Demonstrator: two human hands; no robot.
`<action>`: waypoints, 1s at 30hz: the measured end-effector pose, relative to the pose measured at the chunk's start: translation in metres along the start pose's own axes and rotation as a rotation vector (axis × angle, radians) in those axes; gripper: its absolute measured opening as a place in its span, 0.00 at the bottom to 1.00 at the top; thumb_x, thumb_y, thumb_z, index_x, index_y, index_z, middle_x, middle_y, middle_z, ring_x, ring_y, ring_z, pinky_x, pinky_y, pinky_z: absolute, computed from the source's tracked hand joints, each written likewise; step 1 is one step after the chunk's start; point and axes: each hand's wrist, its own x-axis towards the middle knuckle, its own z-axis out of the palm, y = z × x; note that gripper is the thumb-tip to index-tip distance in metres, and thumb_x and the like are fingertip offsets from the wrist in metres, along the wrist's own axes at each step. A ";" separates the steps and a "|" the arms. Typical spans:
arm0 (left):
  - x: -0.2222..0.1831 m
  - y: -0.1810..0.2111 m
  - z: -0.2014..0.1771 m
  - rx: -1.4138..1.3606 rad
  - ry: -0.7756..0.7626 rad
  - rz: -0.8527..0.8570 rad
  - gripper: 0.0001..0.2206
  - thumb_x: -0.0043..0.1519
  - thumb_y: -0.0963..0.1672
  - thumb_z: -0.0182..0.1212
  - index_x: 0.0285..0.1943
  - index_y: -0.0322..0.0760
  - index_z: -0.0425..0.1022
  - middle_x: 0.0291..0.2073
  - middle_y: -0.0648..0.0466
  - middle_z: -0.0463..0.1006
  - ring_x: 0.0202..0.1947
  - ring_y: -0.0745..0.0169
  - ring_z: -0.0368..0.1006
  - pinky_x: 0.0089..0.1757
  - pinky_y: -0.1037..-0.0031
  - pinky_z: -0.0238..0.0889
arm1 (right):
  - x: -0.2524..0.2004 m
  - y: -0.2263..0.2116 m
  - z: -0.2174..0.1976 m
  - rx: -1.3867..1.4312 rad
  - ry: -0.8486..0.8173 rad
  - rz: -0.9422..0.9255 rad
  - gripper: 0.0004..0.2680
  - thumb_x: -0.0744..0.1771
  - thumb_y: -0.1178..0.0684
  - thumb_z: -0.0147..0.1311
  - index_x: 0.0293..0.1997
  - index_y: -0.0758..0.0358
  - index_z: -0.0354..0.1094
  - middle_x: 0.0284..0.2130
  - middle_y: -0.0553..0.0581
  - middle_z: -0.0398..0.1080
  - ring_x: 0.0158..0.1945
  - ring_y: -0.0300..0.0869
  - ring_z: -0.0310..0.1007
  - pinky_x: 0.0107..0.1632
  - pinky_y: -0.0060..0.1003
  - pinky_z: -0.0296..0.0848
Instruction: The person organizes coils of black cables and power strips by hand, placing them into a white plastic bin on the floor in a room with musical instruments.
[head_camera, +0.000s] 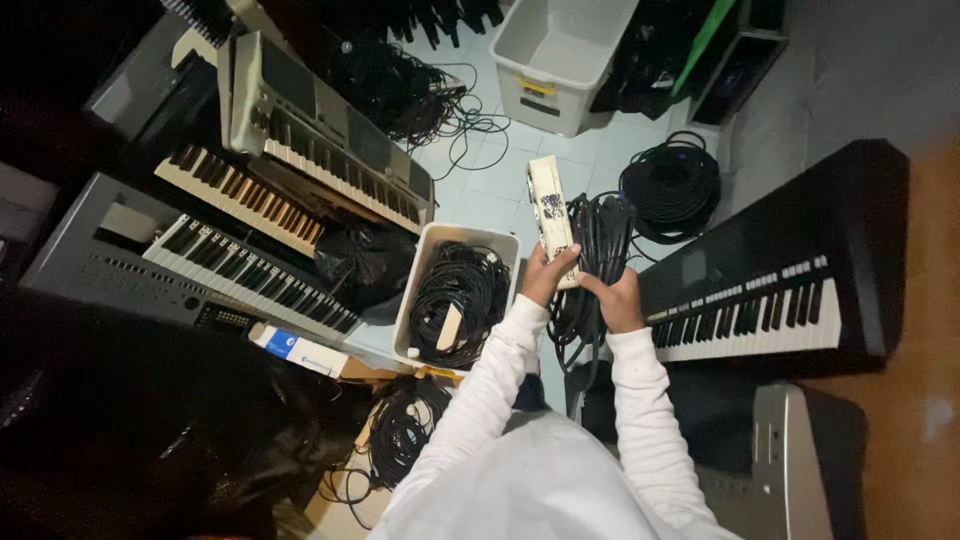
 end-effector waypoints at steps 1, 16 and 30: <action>0.008 0.003 -0.001 -0.010 0.015 -0.024 0.18 0.60 0.45 0.70 0.55 0.32 0.72 0.39 0.56 0.77 0.37 0.69 0.74 0.39 0.75 0.69 | 0.010 0.004 0.000 0.000 -0.016 0.003 0.06 0.64 0.59 0.62 0.41 0.72 0.76 0.34 0.55 0.78 0.35 0.36 0.75 0.41 0.32 0.73; 0.133 0.026 -0.018 -0.047 -0.018 -0.009 0.18 0.61 0.44 0.69 0.56 0.32 0.72 0.41 0.56 0.77 0.39 0.70 0.74 0.40 0.77 0.69 | 0.135 0.007 0.026 -0.006 0.023 -0.015 0.07 0.63 0.59 0.64 0.42 0.71 0.76 0.35 0.55 0.79 0.36 0.37 0.76 0.43 0.33 0.73; 0.208 0.038 -0.023 -0.052 -0.031 0.000 0.17 0.62 0.45 0.68 0.56 0.31 0.72 0.39 0.56 0.77 0.37 0.70 0.73 0.39 0.77 0.69 | 0.210 0.015 0.030 -0.029 0.018 -0.058 0.09 0.63 0.59 0.63 0.44 0.72 0.74 0.38 0.56 0.78 0.38 0.37 0.75 0.45 0.33 0.73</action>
